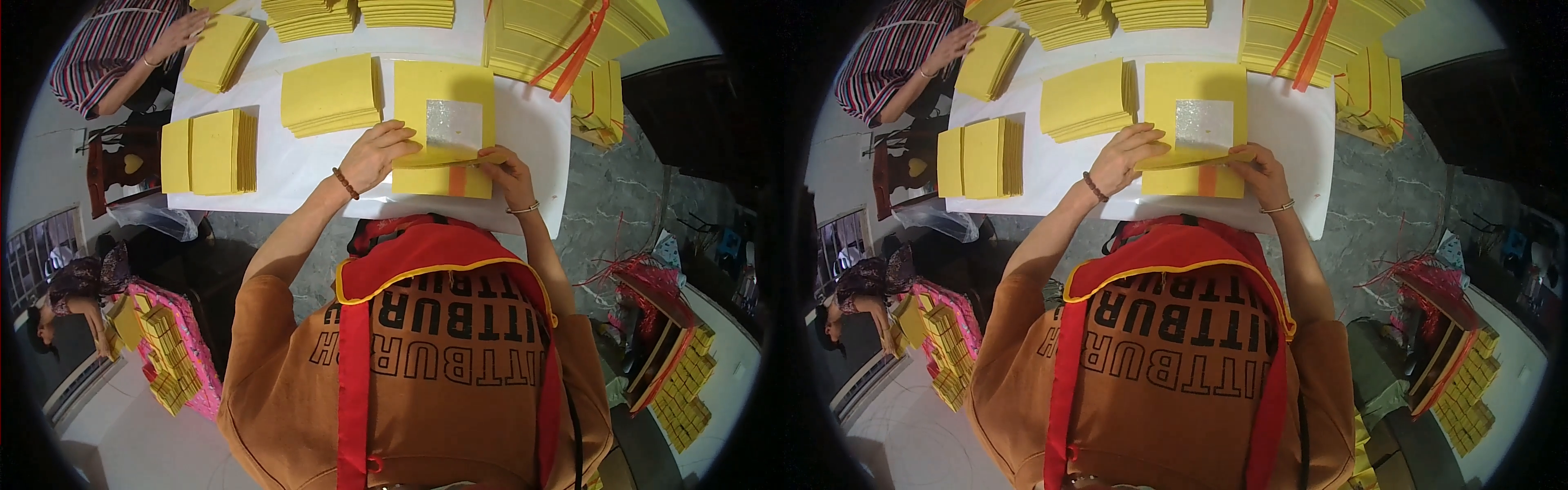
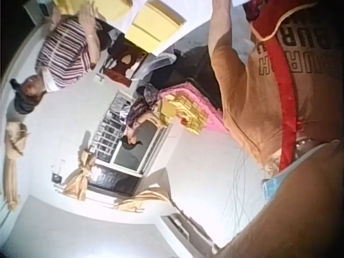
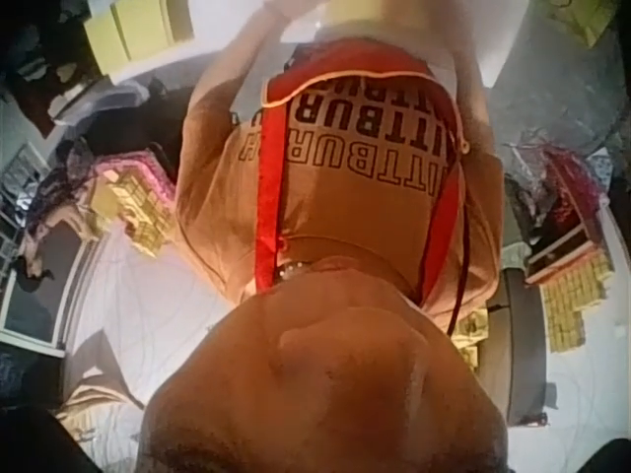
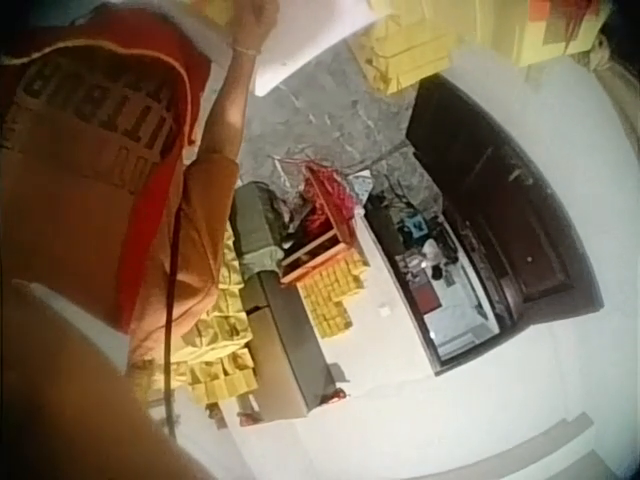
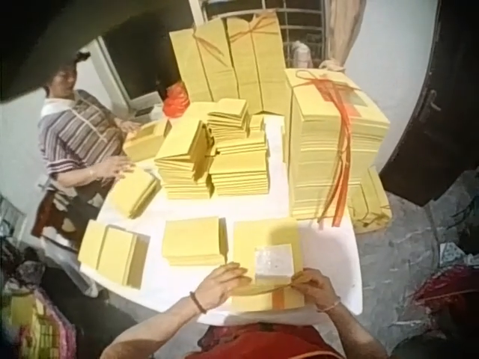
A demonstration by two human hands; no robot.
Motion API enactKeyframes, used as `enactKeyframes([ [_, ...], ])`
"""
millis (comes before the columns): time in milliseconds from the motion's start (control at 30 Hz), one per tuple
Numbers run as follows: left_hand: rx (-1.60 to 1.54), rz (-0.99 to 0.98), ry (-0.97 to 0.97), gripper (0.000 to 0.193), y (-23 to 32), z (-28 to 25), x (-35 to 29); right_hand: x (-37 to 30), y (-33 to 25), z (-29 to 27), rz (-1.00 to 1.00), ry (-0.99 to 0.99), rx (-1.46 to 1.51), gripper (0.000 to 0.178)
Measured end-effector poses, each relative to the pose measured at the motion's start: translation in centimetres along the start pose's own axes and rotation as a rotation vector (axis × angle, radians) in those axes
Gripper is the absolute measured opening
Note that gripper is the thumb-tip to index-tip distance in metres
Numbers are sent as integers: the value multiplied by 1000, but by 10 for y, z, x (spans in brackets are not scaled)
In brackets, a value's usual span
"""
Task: Folding and stacking yellow sheets of paper into organized bundles.
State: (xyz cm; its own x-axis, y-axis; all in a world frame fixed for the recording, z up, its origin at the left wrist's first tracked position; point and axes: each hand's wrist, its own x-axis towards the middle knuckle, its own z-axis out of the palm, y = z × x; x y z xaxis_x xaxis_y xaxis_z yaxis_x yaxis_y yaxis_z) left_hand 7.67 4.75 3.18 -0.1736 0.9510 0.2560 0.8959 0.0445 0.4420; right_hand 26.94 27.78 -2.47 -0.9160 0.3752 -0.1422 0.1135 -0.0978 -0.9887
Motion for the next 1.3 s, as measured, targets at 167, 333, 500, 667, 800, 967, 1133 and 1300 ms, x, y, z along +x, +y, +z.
enactKeyframes([
  [167,69,65,115,35,9,-9,2,-3,-31,4,-436,30,-520,26],
  [333,-42,58,36,33,31,-20,-14,-22,-57,6,-536,-154,-919,24],
  [500,-315,-468,17,12,37,-9,-13,-19,-62,16,-275,-225,-627,21],
  [667,-529,-789,147,28,16,10,9,3,-31,20,41,86,-172,35],
  [800,-489,-820,154,30,6,19,13,6,-48,32,53,214,-123,49],
  [967,-494,-890,146,29,4,20,19,9,-28,25,53,183,-383,52],
  [1133,-612,-930,177,26,-3,29,13,11,-29,29,67,219,-405,48],
  [1300,-627,-967,101,27,-15,39,7,15,-20,31,-110,276,-406,49],
])
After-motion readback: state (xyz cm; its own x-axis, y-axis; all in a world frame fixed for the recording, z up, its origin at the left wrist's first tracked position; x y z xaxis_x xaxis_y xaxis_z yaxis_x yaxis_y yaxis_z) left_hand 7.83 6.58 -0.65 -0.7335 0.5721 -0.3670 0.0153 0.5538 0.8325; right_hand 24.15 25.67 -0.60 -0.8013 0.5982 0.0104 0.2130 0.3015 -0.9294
